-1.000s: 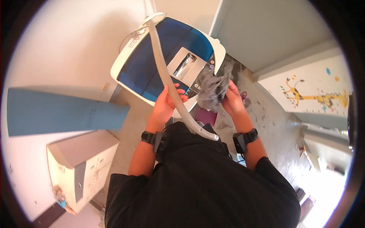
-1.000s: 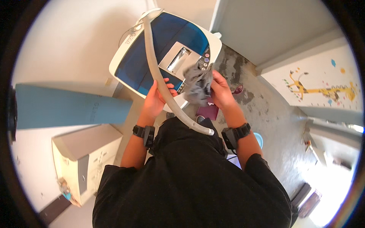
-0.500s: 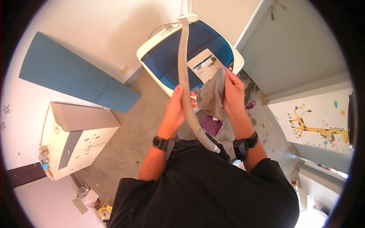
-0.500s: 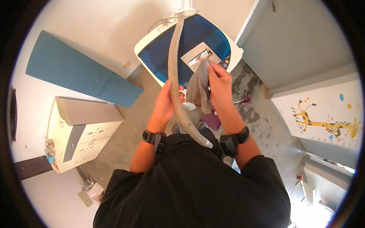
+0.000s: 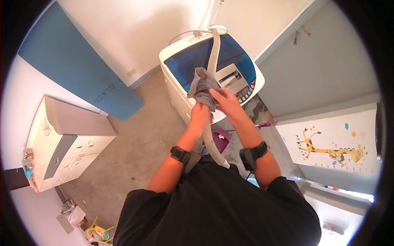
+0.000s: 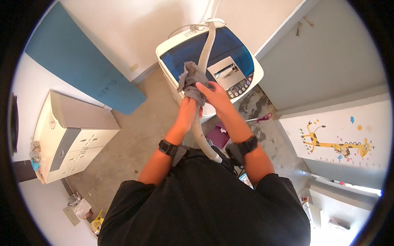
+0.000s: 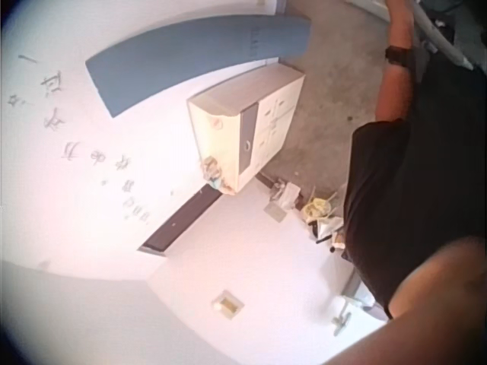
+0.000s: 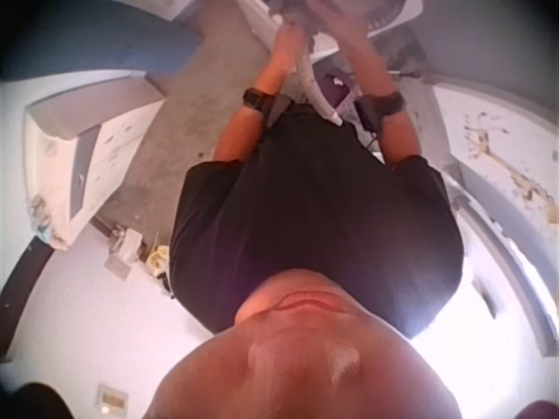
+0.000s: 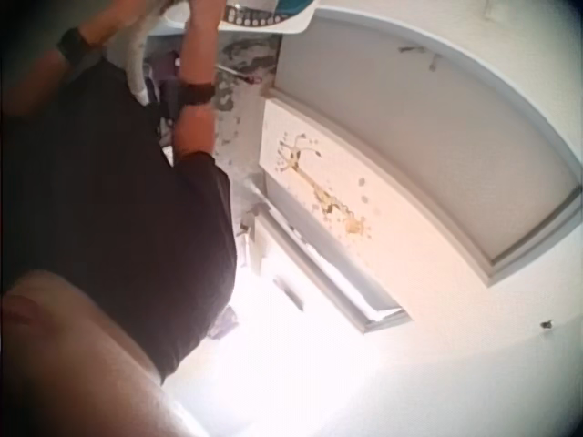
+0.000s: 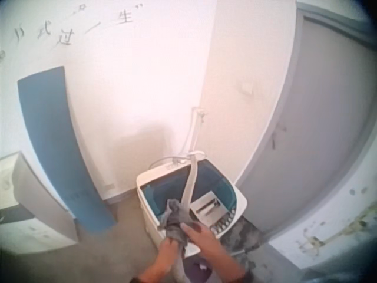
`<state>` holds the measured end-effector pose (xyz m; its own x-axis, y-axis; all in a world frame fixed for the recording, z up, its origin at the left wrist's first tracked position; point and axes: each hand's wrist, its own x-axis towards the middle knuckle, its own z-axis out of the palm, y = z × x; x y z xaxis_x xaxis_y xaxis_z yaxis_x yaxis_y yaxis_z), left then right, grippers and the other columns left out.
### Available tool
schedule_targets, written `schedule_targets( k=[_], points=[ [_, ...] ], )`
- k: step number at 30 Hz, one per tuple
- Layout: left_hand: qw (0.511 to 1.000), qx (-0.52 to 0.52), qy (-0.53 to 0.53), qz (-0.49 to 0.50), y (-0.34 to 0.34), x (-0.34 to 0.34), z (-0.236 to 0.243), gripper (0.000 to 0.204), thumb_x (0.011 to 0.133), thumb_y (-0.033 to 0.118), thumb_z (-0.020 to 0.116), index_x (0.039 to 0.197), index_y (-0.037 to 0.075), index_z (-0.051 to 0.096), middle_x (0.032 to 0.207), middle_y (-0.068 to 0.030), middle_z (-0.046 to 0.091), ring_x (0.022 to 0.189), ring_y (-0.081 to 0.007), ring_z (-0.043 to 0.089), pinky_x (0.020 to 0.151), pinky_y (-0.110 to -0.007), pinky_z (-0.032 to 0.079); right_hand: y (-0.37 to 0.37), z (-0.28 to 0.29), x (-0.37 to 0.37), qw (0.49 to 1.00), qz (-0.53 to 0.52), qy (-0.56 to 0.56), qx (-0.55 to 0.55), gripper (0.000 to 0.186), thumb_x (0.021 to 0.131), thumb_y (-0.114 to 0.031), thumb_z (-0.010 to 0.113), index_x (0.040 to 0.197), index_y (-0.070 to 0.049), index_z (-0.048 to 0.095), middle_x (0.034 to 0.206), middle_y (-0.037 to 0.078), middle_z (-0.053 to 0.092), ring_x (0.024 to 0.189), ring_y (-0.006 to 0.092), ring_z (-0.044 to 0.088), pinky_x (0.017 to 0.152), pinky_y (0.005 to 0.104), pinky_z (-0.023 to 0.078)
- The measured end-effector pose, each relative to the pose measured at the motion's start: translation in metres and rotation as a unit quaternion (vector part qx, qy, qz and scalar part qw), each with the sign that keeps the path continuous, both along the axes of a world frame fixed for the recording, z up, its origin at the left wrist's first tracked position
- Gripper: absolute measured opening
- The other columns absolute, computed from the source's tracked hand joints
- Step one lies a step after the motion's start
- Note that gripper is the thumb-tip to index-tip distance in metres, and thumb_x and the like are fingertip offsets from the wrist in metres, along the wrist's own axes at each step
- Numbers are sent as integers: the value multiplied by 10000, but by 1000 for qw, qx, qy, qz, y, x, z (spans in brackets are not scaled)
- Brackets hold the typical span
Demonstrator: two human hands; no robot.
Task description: Wiping a device hose with a rag and applying tape to the end connector.
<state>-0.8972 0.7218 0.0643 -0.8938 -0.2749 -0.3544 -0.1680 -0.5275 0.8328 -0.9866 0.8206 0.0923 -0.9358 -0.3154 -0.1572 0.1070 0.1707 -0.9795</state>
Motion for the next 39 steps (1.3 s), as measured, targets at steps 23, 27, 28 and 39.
schedule_targets(
  k=[23,27,28,39],
  points=[
    [949,-314,20,3,-76,24,14,345,944,316,583,835,-10,611,693,-62,629,614,-166,605,558,-304,472,-13,-18,-3,949,41,-233,-210,266,812,-132,751,1000,19,639,937,103,685,812,191,681,694,305,558],
    [903,-420,33,82,-91,-61,24,440,907,418,626,841,-17,636,710,-43,595,646,-121,552,593,-281,454,-15,-7,16,959,58,-227,-157,291,795,-159,765,980,35,653,941,102,678,818,190,666,718,302,538],
    [934,-357,7,-5,-86,-84,16,456,900,426,634,833,-26,636,710,-40,594,659,-114,556,607,-273,454,-15,-11,16,960,57,-221,-163,291,795,-159,765,980,35,653,941,102,678,818,190,666,718,302,538],
    [969,-7,15,-246,-22,-162,29,249,959,252,589,881,21,543,771,-85,586,733,-221,606,715,-363,530,42,8,5,985,12,-152,-87,368,784,-204,744,1038,47,657,919,116,687,795,175,659,698,301,520]
  ],
)
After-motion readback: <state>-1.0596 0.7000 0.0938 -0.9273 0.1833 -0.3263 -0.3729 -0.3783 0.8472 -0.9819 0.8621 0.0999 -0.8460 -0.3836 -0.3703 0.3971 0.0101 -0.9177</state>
